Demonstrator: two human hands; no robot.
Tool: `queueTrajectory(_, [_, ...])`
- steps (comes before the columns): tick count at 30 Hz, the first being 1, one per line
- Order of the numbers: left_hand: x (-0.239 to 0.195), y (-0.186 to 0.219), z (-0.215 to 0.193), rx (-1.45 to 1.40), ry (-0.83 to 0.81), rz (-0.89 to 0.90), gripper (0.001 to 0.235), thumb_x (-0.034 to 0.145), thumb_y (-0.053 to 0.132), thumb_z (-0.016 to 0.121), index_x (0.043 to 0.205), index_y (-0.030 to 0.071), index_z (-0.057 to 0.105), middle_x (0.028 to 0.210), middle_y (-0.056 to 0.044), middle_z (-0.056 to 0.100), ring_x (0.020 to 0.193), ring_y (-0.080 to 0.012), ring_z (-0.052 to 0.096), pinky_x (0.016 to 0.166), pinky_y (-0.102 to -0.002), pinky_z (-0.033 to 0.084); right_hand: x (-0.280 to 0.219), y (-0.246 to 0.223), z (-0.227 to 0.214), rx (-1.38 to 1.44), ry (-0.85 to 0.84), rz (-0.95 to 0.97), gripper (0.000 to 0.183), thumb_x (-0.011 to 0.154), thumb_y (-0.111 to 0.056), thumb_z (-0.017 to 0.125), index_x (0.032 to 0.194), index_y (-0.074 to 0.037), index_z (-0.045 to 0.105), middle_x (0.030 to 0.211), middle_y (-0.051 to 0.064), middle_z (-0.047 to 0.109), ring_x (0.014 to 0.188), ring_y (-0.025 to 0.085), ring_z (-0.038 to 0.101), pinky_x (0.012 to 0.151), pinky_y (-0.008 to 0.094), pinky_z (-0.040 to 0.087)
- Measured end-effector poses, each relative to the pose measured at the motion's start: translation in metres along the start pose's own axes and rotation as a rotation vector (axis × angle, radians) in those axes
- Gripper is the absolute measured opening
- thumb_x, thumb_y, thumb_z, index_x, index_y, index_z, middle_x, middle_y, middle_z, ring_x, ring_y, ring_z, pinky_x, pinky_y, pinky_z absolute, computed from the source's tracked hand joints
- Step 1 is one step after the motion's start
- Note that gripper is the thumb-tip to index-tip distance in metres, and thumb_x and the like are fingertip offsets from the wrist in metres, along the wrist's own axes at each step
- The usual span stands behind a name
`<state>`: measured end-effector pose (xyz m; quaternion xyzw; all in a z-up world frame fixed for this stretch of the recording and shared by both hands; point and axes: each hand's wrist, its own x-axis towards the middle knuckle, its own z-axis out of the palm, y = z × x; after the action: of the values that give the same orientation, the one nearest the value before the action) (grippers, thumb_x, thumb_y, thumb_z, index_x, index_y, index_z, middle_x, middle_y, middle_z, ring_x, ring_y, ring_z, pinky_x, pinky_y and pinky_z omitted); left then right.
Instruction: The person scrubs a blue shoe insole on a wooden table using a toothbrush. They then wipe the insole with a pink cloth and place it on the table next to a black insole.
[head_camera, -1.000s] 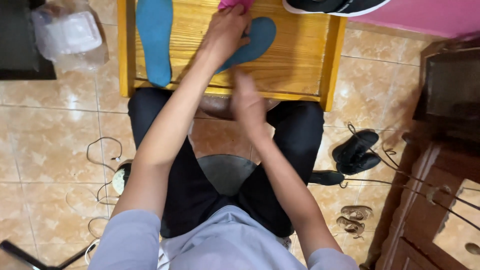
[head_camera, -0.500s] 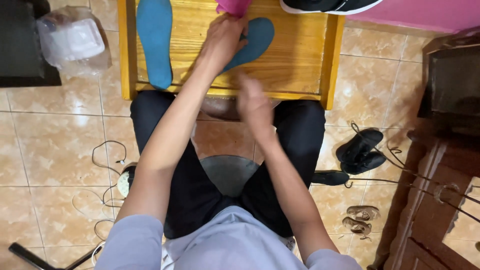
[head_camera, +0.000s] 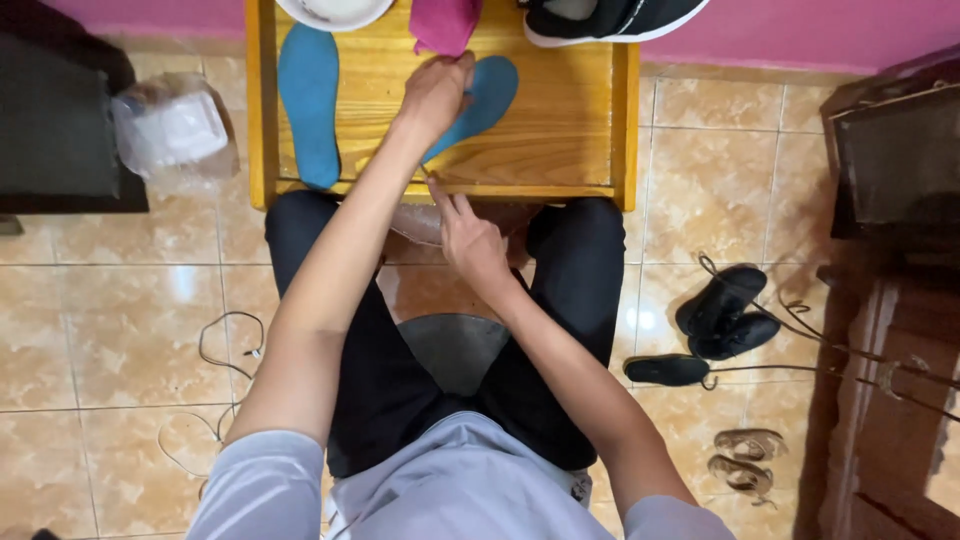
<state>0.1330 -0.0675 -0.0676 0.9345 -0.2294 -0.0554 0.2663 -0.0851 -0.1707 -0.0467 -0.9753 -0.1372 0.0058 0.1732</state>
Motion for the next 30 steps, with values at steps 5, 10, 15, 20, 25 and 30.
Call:
queueTrajectory(5, [0.001,-0.001,-0.005,-0.039,-0.093,-0.09,0.03,0.082,0.008,0.08,0.096,0.014,0.054,0.089,-0.008,0.068,0.082,-0.0304,0.064,0.064,-0.048,0.045,0.016,0.056,-0.002,0.189,0.253,0.096,0.052,0.096,-0.005,0.05,0.146,-0.02,0.056,0.108,0.008,0.071,0.085,0.033,0.068,0.067,0.047,0.054])
queueTrajectory(10, [0.014,-0.001,-0.001,-0.063,-0.228,-0.212,0.024,0.091,0.01,0.072,0.101,0.016,0.051,0.091,-0.009,0.064,0.082,-0.0281,0.063,0.068,-0.047,0.046,0.005,0.015,0.005,0.05,0.031,0.025,0.076,0.095,-0.004,0.048,0.163,-0.03,0.023,0.138,0.011,0.063,0.04,0.026,0.058,0.034,0.04,0.043])
queueTrajectory(15, [0.011,0.007,-0.006,-0.039,-0.243,-0.206,0.023,0.091,0.01,0.071,0.098,0.016,0.05,0.089,-0.009,0.066,0.083,-0.0287,0.064,0.065,-0.047,0.045,0.016,0.066,-0.02,0.236,0.19,0.267,0.048,0.105,-0.017,0.047,0.153,-0.02,0.048,0.111,0.012,0.067,0.088,0.04,0.066,0.074,0.054,0.051])
queueTrajectory(20, [0.015,-0.008,0.009,-0.039,-0.188,-0.137,0.027,0.088,0.013,0.073,0.098,0.017,0.049,0.091,-0.011,0.067,0.086,-0.0335,0.065,0.07,-0.05,0.045,-0.004,0.004,-0.016,0.235,0.093,0.066,0.054,0.097,-0.016,0.047,0.15,-0.017,0.049,0.125,0.007,0.064,0.078,0.03,0.068,0.063,0.041,0.052])
queueTrajectory(25, [0.003,-0.004,0.001,-0.081,-0.149,-0.133,0.024,0.086,0.014,0.072,0.098,0.019,0.051,0.099,-0.01,0.07,0.092,-0.0341,0.066,0.071,-0.051,0.045,0.012,0.049,-0.003,0.356,0.389,-0.029,0.042,0.103,-0.001,0.05,0.144,-0.006,0.056,0.144,0.013,0.062,0.127,0.027,0.065,0.105,0.035,0.053])
queueTrajectory(30, [0.009,0.006,-0.01,-0.048,-0.247,-0.226,0.024,0.093,0.017,0.072,0.098,0.019,0.048,0.094,-0.008,0.066,0.086,-0.0286,0.063,0.069,-0.047,0.044,0.002,-0.016,-0.02,-0.136,0.148,-0.155,0.058,0.094,-0.023,0.062,0.149,-0.009,0.048,0.104,0.009,0.067,0.046,0.015,0.061,0.036,0.031,0.046])
